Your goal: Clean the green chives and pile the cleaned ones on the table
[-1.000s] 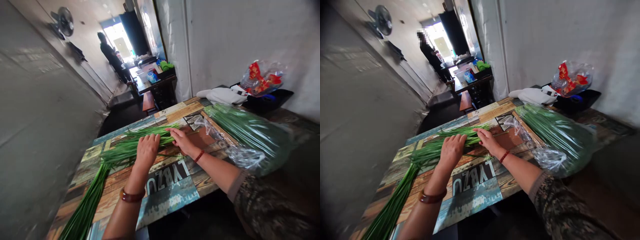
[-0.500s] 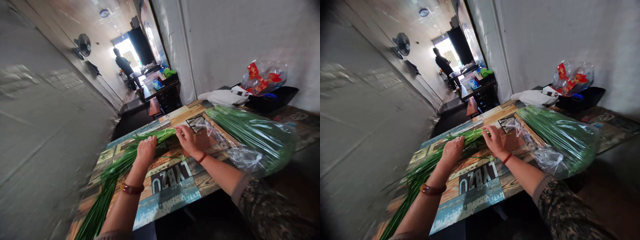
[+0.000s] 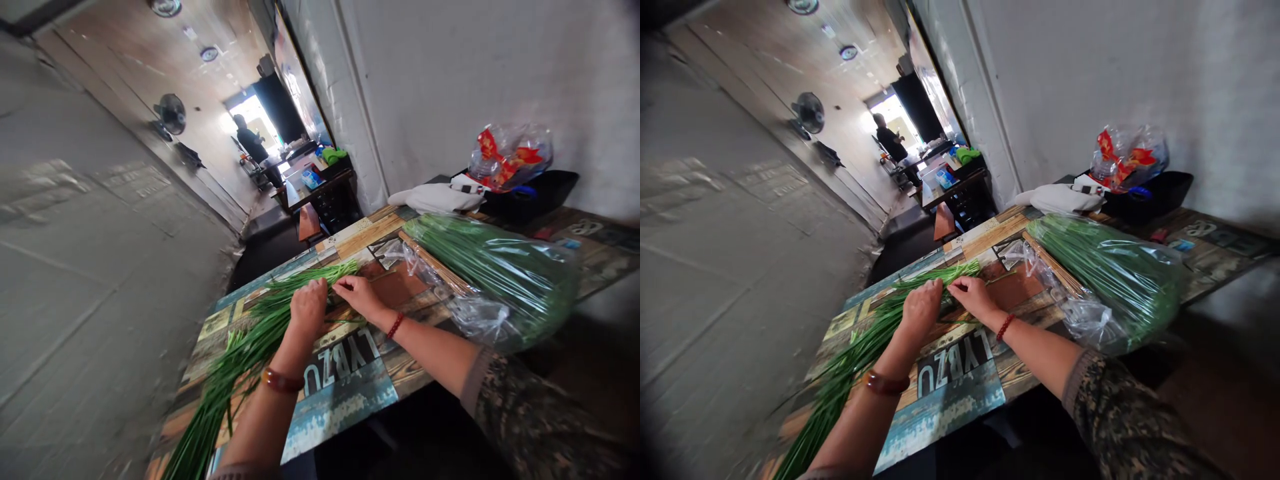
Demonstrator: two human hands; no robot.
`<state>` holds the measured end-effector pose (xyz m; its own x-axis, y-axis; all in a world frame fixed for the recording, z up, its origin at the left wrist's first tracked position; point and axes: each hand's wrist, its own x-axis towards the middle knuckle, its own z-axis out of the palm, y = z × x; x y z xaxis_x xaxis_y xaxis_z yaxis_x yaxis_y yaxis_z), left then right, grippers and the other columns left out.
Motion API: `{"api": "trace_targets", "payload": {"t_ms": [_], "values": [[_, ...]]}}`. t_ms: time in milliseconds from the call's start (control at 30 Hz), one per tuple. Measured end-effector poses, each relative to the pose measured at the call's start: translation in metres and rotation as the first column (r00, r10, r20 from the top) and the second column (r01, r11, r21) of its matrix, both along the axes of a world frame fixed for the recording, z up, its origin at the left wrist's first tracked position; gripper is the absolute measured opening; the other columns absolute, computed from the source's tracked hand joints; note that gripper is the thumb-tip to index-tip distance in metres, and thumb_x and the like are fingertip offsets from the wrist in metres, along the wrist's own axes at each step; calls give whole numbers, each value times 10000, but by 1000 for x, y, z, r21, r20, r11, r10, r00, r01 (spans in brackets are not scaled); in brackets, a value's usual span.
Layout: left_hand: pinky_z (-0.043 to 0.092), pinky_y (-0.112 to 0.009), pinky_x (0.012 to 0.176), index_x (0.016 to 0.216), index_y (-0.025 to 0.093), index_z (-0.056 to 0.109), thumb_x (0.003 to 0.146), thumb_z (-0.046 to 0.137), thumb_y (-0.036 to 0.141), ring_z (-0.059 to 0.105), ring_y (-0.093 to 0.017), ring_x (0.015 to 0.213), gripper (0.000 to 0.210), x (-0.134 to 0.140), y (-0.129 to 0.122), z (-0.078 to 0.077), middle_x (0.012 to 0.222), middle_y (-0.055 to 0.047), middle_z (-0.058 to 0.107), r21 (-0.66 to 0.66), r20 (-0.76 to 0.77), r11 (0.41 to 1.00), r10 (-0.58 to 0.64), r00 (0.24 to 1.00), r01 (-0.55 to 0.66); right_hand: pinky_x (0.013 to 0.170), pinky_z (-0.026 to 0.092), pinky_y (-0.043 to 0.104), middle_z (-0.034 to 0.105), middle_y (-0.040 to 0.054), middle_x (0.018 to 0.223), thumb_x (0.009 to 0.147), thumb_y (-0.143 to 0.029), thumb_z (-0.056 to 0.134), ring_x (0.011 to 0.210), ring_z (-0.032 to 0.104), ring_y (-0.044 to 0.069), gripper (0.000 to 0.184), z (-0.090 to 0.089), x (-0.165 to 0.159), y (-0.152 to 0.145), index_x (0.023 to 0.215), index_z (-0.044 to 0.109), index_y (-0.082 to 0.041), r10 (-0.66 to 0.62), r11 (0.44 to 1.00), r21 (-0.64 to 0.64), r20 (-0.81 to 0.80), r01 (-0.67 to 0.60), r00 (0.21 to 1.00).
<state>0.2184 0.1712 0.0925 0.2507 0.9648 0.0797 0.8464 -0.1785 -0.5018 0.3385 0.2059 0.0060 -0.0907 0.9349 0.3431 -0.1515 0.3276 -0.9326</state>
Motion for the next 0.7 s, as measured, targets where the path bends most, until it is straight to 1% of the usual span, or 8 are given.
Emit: {"api": "trace_targets", "payload": {"t_ms": [200, 300, 400, 467, 500, 567, 633, 700], "values": [[484, -296, 712, 1031, 142, 510, 926, 303, 109, 658, -197, 816, 235, -11, -3, 3, 867, -88, 615, 11, -19, 999, 35, 999, -35, 624, 409, 233, 635, 4, 724, 810, -390, 559, 659, 531, 131, 264, -10, 2, 15, 794, 661, -147, -183, 978, -123, -130, 168, 974], [486, -307, 699, 1021, 151, 521, 928, 301, 116, 663, -215, 814, 242, -20, -5, 7, 858, -87, 620, -12, -40, 1000, 28, 999, -28, 601, 411, 232, 620, 1, 705, 815, -430, 562, 644, 528, 134, 290, -13, 5, 22, 788, 642, -153, -172, 981, -114, -126, 158, 977], [485, -307, 684, 1060, 157, 530, 929, 290, 115, 666, -228, 823, 276, -31, -4, 15, 873, -92, 633, -18, -43, 999, 45, 998, -46, 607, 420, 240, 605, 3, 700, 877, -407, 495, 636, 536, 138, 285, -12, 11, 22, 805, 616, -159, -209, 977, -50, -35, 207, 977], [481, -302, 675, 1096, 160, 530, 927, 288, 113, 666, -229, 822, 300, -40, -5, 23, 889, -98, 643, 18, -36, 995, 95, 995, -94, 671, 433, 253, 619, 20, 751, 911, -350, 466, 693, 557, 146, 250, -10, 13, 16, 830, 612, -164, -254, 965, 102, 110, 243, 961], [478, -301, 674, 1105, 162, 532, 925, 288, 111, 664, -228, 819, 308, -45, -6, 26, 894, -100, 647, 36, -33, 993, 116, 993, -114, 712, 436, 259, 631, 30, 784, 917, -318, 472, 737, 569, 151, 223, -9, 12, 11, 836, 617, -168, -249, 957, 204, 200, 208, 948], [471, -300, 683, 1110, 162, 543, 925, 294, 109, 658, -222, 816, 315, -54, -10, 30, 898, -101, 651, 49, -27, 991, 125, 992, -124, 771, 434, 262, 655, 41, 835, 910, -261, 509, 813, 590, 158, 173, -8, 6, -2, 834, 640, -177, -154, 927, 375, 403, -9, 902], [463, -306, 711, 1122, 168, 551, 928, 313, 118, 648, -215, 832, 312, -59, -19, 30, 915, -100, 650, 38, -13, 996, 86, 996, -85, 775, 440, 252, 682, 44, 865, 898, -242, 548, 844, 613, 159, 147, -10, -3, -17, 850, 673, -184, 24, 843, 417, 602, -340, 798], [455, -320, 755, 1151, 182, 548, 931, 344, 133, 633, -212, 870, 304, -60, -28, 27, 965, -101, 646, 26, 9, 1000, 16, 1000, -16, 775, 448, 233, 709, 26, 936, 905, -287, 567, 878, 635, 147, 156, -15, -10, -28, 957, 693, -210, 162, 738, 372, 713, -563, 682]]}}
